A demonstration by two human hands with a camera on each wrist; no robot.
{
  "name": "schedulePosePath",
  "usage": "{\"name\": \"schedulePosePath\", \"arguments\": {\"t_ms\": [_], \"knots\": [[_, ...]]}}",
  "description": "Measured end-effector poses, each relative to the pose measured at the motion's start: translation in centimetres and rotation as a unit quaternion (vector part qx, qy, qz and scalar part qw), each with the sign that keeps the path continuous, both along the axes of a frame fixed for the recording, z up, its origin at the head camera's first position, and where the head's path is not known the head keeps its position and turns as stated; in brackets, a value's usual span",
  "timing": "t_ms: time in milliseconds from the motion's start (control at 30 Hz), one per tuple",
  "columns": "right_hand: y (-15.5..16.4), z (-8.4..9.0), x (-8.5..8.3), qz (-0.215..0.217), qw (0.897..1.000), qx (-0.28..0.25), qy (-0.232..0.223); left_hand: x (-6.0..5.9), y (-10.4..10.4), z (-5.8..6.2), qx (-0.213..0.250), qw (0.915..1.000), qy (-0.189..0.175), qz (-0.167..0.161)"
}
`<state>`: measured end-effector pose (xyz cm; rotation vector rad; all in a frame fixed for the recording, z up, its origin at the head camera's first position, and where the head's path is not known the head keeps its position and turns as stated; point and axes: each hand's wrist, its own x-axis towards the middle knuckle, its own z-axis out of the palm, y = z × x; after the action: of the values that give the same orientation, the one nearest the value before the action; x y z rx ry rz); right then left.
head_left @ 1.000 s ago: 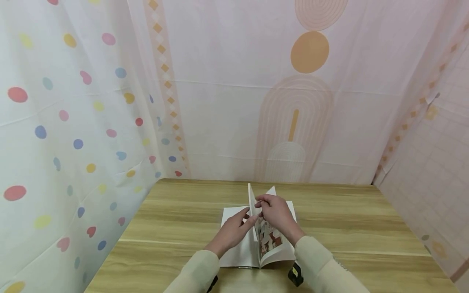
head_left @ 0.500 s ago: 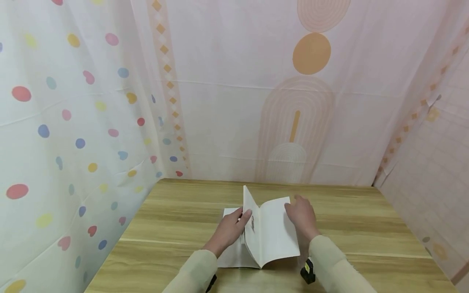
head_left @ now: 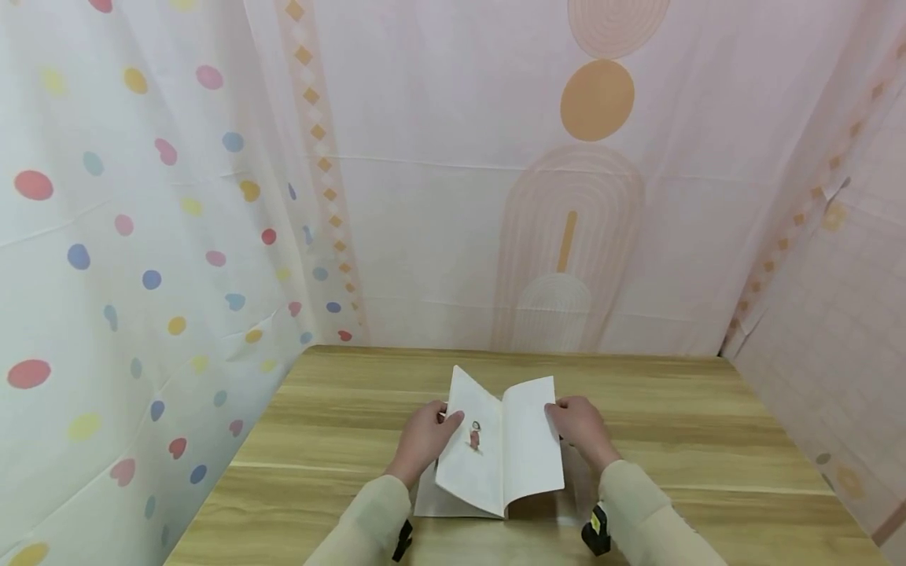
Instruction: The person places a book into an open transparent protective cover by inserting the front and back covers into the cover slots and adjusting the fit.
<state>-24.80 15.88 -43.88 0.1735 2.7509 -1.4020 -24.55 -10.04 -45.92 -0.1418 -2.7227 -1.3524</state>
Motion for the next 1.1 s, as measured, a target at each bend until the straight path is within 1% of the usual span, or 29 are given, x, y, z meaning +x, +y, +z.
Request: {"name": "schedulePosePath", "arguments": {"t_ms": [133, 233, 467, 533, 800, 900, 1033, 1100], "knots": [[-0.5, -0.1, 0.0, -0.003, 1.000, -0.007, 0.000, -0.1, -0.3, -0.5, -0.003, 0.9998, -0.006, 0.018], [-0.6, -0.2, 0.0, -0.002, 1.000, -0.009, 0.002, -0.2, -0.5, -1.0, -0.010, 0.9996, -0.004, 0.027], [-1.1, -0.6, -0.1, -0.001, 1.000, -0.021, 0.006, -0.2, -0.6, -1.8, -0.014, 0.9972, -0.031, 0.066], [-1.2, -0.7, -0.1, -0.001, 1.000, -0.026, 0.008, -0.2, -0.7, -2.0, -0.012, 0.9967, -0.034, 0.072], [-1.7, -0.8, 0.2, -0.008, 0.999, -0.045, 0.015, -0.2, -1.1, -2.7, -0.028, 0.9949, -0.045, 0.086], [-1.8, -0.9, 0.2, -0.008, 0.998, -0.053, 0.013, -0.3, -1.4, -3.0, -0.033, 0.9949, -0.045, 0.084], [-2.0, -1.0, 0.1, -0.009, 0.998, -0.056, 0.016, -0.4, -1.5, -3.3, -0.021, 0.9947, -0.059, 0.082], [-2.0, -1.0, 0.0, -0.009, 0.998, -0.054, 0.021, -0.5, -1.6, -3.4, -0.004, 0.9942, -0.071, 0.080]]}}
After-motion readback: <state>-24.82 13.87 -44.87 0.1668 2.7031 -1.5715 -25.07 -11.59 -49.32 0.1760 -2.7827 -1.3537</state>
